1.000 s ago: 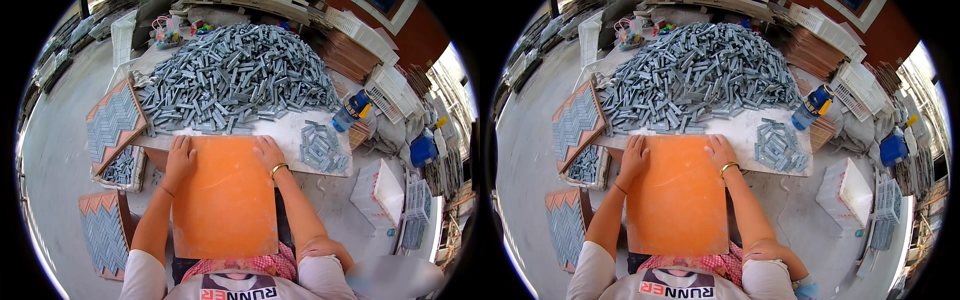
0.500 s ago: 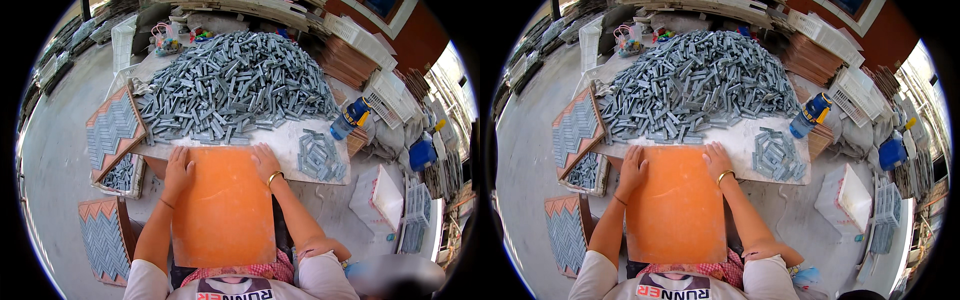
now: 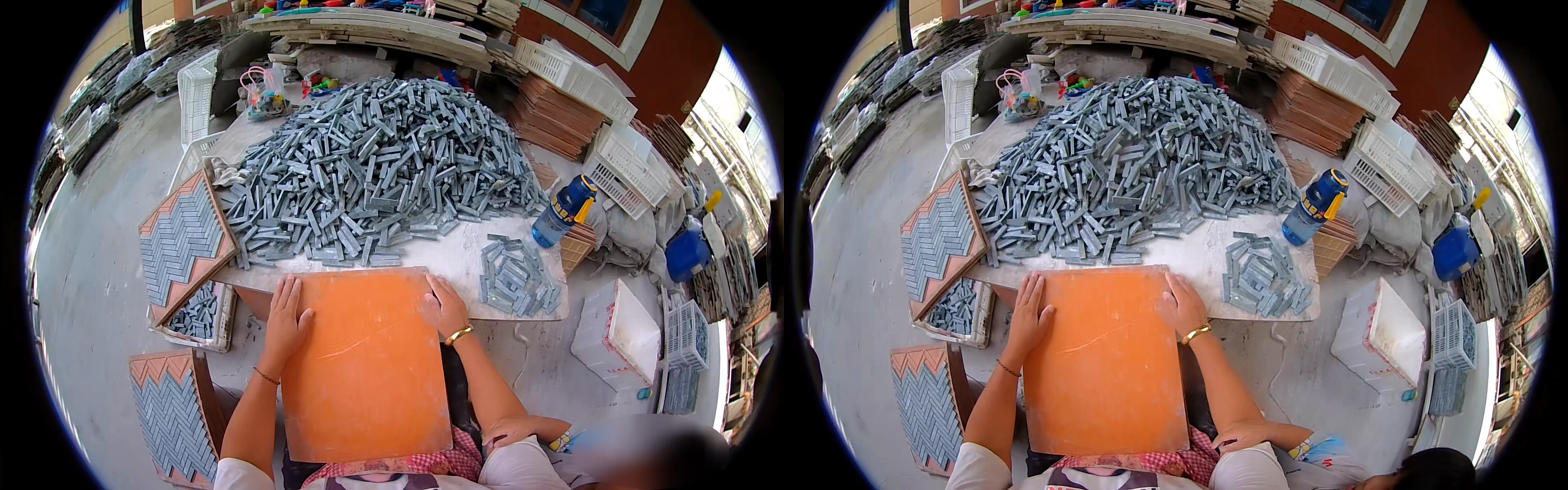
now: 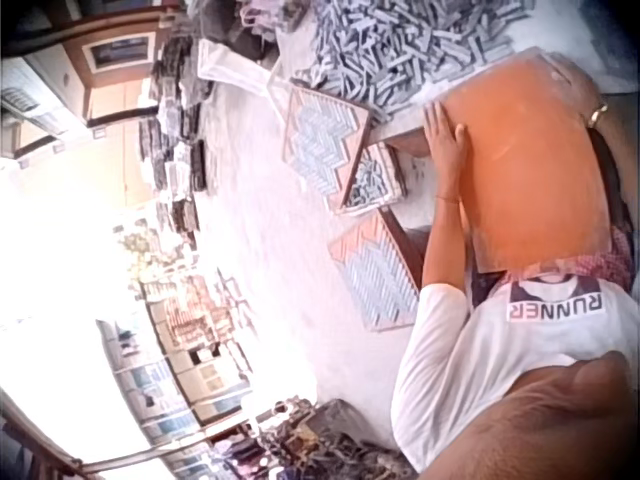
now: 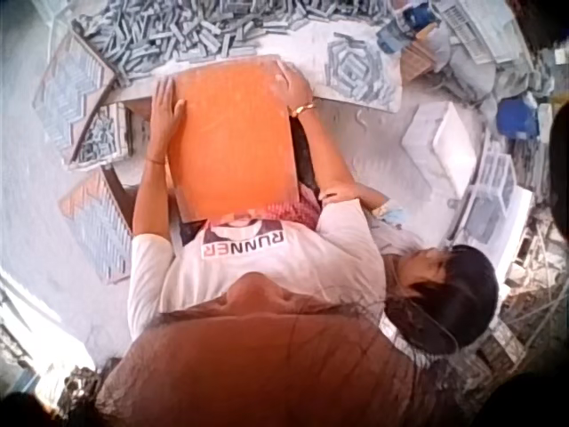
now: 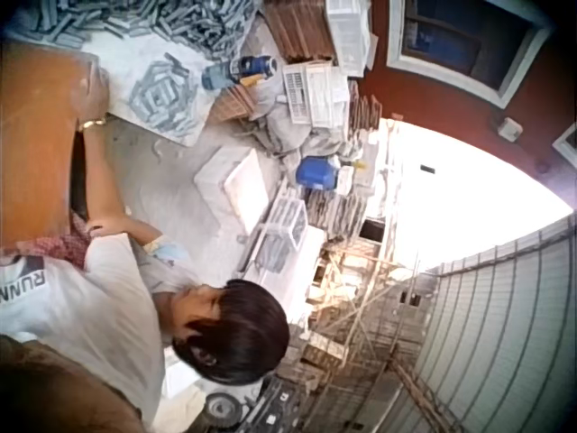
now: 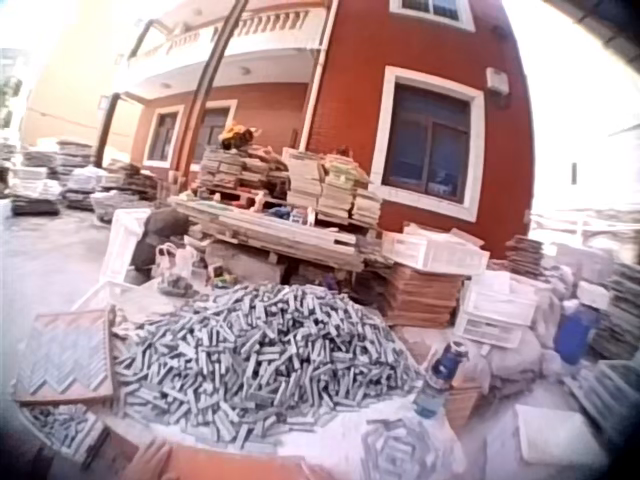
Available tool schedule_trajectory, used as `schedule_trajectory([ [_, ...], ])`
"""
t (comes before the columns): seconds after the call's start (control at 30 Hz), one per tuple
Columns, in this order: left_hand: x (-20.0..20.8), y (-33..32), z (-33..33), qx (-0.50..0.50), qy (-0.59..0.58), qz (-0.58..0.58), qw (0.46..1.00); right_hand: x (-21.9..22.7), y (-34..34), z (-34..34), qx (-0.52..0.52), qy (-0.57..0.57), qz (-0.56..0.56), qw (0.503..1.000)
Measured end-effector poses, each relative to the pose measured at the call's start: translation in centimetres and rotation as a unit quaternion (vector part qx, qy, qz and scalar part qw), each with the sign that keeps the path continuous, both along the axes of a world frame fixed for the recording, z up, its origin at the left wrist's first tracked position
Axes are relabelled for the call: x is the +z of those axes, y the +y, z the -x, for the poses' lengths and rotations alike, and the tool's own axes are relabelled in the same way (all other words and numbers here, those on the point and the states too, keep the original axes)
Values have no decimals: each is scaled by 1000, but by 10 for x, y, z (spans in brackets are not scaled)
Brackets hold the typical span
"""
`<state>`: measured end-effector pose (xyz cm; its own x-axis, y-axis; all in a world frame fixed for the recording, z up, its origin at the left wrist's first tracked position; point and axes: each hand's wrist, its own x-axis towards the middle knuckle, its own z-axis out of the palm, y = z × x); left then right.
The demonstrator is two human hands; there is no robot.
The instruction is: The person arranges small rectangular tiles onto a square board in a herringbone pattern. They pick tiles from a pile, place them by hand, and occasionally flip the board to check alignment.
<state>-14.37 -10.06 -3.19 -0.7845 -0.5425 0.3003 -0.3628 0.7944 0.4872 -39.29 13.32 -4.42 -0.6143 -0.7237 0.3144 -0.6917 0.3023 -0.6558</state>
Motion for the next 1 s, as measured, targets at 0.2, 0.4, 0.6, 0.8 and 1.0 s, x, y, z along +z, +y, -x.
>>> schedule_trajectory([
  [0.2, 7, -4, 1, 60, 63, -90, 992, -7, -17, 10, -49, 77, 31, 995],
  [0.4, 18, -33, 18, 58, -1, -2, 998, 0, -23, 27, -8, 135, 5, 991],
  [0.6, 1, -20, 15, 111, -3, 40, 993, 3, -40, 23, 10, 139, 30, 990],
  [0.8, 2, -14, 10, 111, 18, 2, 994, 4, -37, 15, -8, 120, 27, 992],
  [1.0, -7, -15, 5, 91, -12, 18, 996, 3, -33, 9, -16, 115, -64, 991],
])
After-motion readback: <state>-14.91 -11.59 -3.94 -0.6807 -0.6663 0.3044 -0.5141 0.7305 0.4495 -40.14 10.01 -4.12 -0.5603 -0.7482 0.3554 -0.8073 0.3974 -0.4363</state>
